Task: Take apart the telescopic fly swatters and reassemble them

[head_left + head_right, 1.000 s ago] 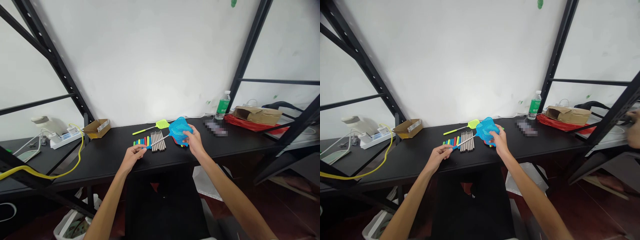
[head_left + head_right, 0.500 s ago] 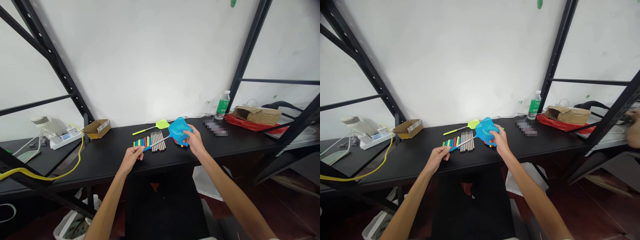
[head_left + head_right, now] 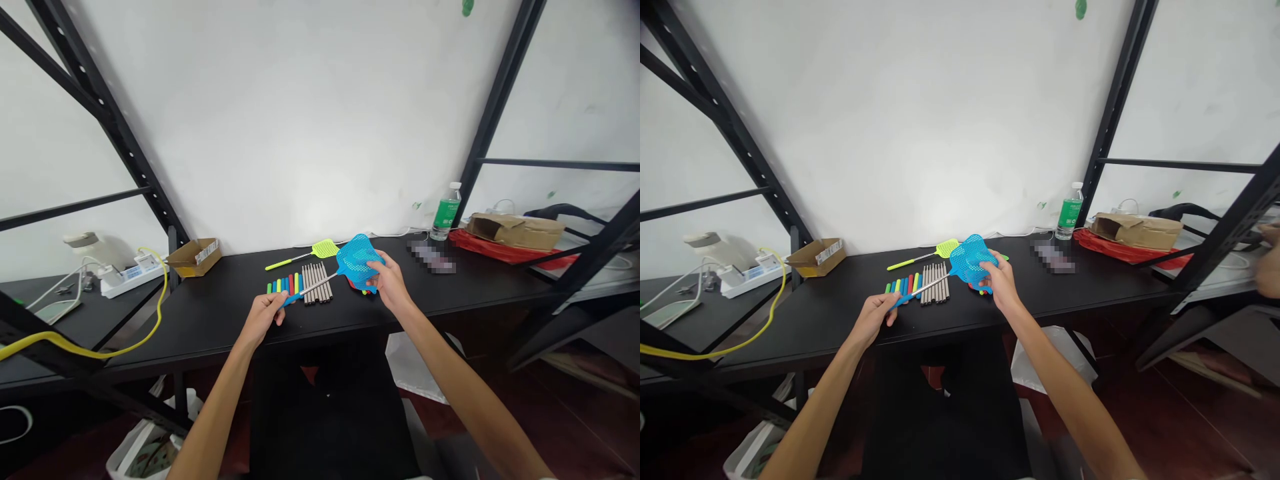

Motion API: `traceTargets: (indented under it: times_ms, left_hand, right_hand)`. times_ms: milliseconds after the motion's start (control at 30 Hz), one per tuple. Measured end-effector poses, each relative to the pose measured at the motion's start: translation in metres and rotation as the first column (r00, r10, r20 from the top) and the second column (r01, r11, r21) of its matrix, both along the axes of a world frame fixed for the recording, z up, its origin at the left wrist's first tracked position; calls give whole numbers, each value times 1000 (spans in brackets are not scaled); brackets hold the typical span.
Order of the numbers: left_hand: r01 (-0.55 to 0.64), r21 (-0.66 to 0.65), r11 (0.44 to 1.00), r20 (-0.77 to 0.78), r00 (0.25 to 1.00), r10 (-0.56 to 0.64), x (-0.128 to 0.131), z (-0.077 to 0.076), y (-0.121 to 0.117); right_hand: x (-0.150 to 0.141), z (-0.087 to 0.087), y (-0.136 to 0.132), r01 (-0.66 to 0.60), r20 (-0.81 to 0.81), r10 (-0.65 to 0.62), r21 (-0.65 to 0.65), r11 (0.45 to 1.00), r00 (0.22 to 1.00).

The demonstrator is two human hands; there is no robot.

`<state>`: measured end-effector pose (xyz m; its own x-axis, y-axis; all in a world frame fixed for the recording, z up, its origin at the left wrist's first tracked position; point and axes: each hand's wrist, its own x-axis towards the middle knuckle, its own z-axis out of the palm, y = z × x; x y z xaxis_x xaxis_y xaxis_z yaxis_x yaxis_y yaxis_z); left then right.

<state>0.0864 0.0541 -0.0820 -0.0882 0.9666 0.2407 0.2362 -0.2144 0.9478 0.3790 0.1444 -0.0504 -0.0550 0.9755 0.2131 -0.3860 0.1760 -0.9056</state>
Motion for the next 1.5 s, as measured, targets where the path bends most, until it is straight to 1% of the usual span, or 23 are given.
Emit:
traceTargets:
  times_ms: [167,300,433,567,733,867,967,1067,1233,1367,1500]
  left_hand:
    - [-14,45,999,-10,1000,14,-1,0,0]
    - [-16,41,999,61,998,13,-4,-4,2]
    - [-20,42,999,160,987,13,-6,-6,3]
    - [-49,49,998,192,981,39,-5,-3,1]
    - [-83,64,994,233,970,66,-3,0,0]
    - [-58,72,996,302,953,34,-5,-2,0]
    - [-32,86,996,408,913,-6,-7,-4,0]
    - [-11,94,996,493,869,-37,-9,-2,0]
    - [12,73,997,559,827,-51,-10,3,-1]
    - [17,66,998,595,802,-53,-11,2,-1]
    - [24,73,997,662,746,-67,-12,2,0]
  right_hand:
    - [8,3,3,-75,79,72,39,996,994]
    - [16,5,6,-140,177,128,61,988,976]
    - [20,5,7,-162,289,129,96,982,949]
    - [23,7,6,-205,355,145,139,969,924]
    - [24,10,3,-218,405,145,139,966,903]
    - [24,10,3,-205,406,145,110,972,902]
    - [24,11,3,-195,390,138,110,975,911]
    - [23,10,3,-189,365,137,109,976,921]
    - [22,10,4,-207,331,162,104,973,930]
    - [22,12,1,-207,295,168,107,972,941]
    - [21,12,0,-209,265,172,119,971,949]
